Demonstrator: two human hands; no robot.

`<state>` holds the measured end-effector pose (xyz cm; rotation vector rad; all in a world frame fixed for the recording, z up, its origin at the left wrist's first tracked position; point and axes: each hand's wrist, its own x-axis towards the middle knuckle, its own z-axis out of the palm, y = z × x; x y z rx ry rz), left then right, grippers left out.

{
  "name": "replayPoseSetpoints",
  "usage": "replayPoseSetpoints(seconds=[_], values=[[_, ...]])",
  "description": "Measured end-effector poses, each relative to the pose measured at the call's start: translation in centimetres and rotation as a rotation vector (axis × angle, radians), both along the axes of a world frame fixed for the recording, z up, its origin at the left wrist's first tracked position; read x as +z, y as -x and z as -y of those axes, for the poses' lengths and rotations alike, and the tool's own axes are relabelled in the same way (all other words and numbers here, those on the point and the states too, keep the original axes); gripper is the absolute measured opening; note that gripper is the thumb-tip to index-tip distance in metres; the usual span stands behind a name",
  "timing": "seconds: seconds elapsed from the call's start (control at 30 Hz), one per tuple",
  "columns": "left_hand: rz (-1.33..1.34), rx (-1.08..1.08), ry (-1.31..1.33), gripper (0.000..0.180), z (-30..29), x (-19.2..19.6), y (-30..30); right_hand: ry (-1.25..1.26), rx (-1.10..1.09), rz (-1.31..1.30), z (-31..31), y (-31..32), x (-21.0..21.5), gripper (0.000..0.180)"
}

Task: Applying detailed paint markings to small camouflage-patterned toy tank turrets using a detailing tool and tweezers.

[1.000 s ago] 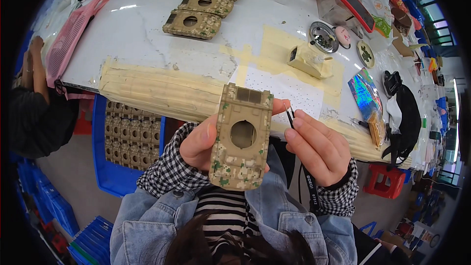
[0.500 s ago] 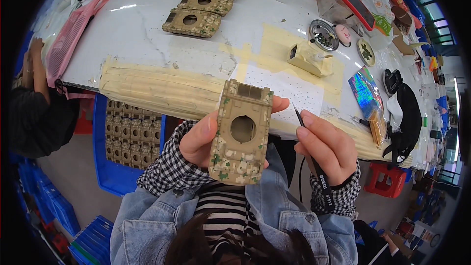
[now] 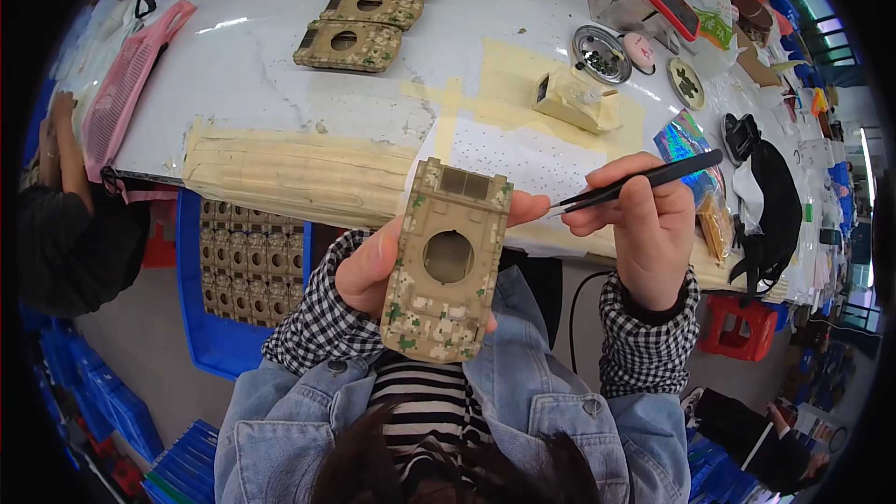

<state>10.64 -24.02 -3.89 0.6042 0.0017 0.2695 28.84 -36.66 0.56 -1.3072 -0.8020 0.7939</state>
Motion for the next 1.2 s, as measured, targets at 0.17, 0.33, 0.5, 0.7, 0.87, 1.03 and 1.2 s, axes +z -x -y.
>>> replayPoseSetpoints(seconds=[0.17, 0.33, 0.5, 0.7, 0.87, 1.03, 1.2], values=[[0.077, -0.222, 0.087, 0.098, -1.5, -0.9, 0.5, 0.06, 0.035, -0.081, -0.6, -0.5, -0.3, 0.029], [0.161, -0.246, 0.158, 0.099, -1.5, -1.9, 0.4, 0.073, 0.032, -0.105, -1.1, -0.7, -0.6, 0.03], [0.046, -0.224, 0.141, 0.098, -1.3, -1.2, 0.8, 0.067, 0.01, -0.07, -1.3, -0.5, -0.6, 0.031], [0.017, -0.227, 0.109, 0.096, -1.4, -0.8, 0.6, 0.044, -0.034, -0.045, -1.4, 0.0, -0.7, 0.03], [0.132, -0.191, 0.161, 0.09, -1.3, -1.5, 0.2, 0.007, -0.084, 0.005, -1.5, 0.6, -0.9, 0.028], [0.114, -0.13, 0.149, 0.089, -1.3, -1.5, -0.2, -0.098, -0.166, 0.076, -1.1, 0.9, -1.4, 0.026], [-0.011, -0.043, 0.082, 0.092, -0.8, -0.3, -0.4, -0.211, -0.132, 0.207, -1.0, 1.9, -1.4, 0.021]])
